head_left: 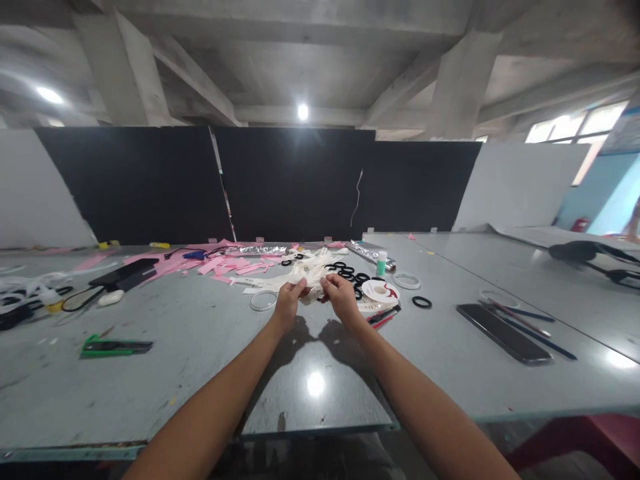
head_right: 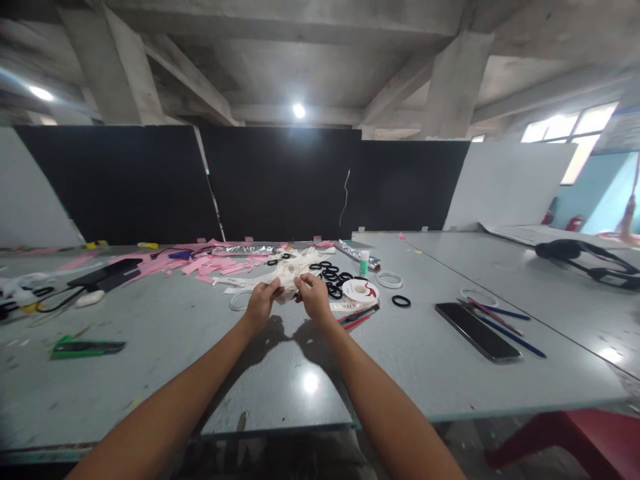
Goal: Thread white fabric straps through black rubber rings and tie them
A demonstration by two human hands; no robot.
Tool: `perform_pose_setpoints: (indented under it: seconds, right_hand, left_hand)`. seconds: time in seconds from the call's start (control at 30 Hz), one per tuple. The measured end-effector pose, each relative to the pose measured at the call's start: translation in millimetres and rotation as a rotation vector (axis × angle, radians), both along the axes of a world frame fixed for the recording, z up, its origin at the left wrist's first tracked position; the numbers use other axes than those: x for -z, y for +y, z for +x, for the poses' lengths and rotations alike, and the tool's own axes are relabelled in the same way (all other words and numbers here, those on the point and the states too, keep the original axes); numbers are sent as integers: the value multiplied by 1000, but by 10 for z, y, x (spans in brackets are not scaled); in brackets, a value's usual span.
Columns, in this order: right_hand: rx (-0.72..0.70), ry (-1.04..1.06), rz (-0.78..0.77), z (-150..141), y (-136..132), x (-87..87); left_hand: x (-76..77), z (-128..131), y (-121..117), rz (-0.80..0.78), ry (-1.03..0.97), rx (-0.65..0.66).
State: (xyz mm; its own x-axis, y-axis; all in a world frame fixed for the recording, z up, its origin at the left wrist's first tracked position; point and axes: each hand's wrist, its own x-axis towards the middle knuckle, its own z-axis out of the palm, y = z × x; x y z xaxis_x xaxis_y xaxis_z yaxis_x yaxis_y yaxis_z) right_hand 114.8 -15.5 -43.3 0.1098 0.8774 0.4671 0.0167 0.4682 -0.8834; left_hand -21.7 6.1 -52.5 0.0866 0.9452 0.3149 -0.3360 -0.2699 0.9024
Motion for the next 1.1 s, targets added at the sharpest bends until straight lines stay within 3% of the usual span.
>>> perform_pose_setpoints:
  seconds: [0.23,0.4,0.53,0.7,0.9,1.1]
  right_hand:
    - [56,-25,8,26,-23,-24]
    - [34,-26,-4,17,4,-3]
    - [4,-10,-29,11,25,14]
    - [-13,-39,-50,-6,37,41]
    - [-26,-88,-35,-7,19,47]
    - [-75,-87,5,-19,10,37]
  left_hand:
    - [-67,-131,67,37,-236,-73]
    - [-96,-111,5,-46,-110,50]
    - [-48,-32,-37,21,50,194]
    - [35,-14,49,44,71,11]
    - [-13,-57,13,48,181,52]
    - [-13,-57,-4,-72,222,-135]
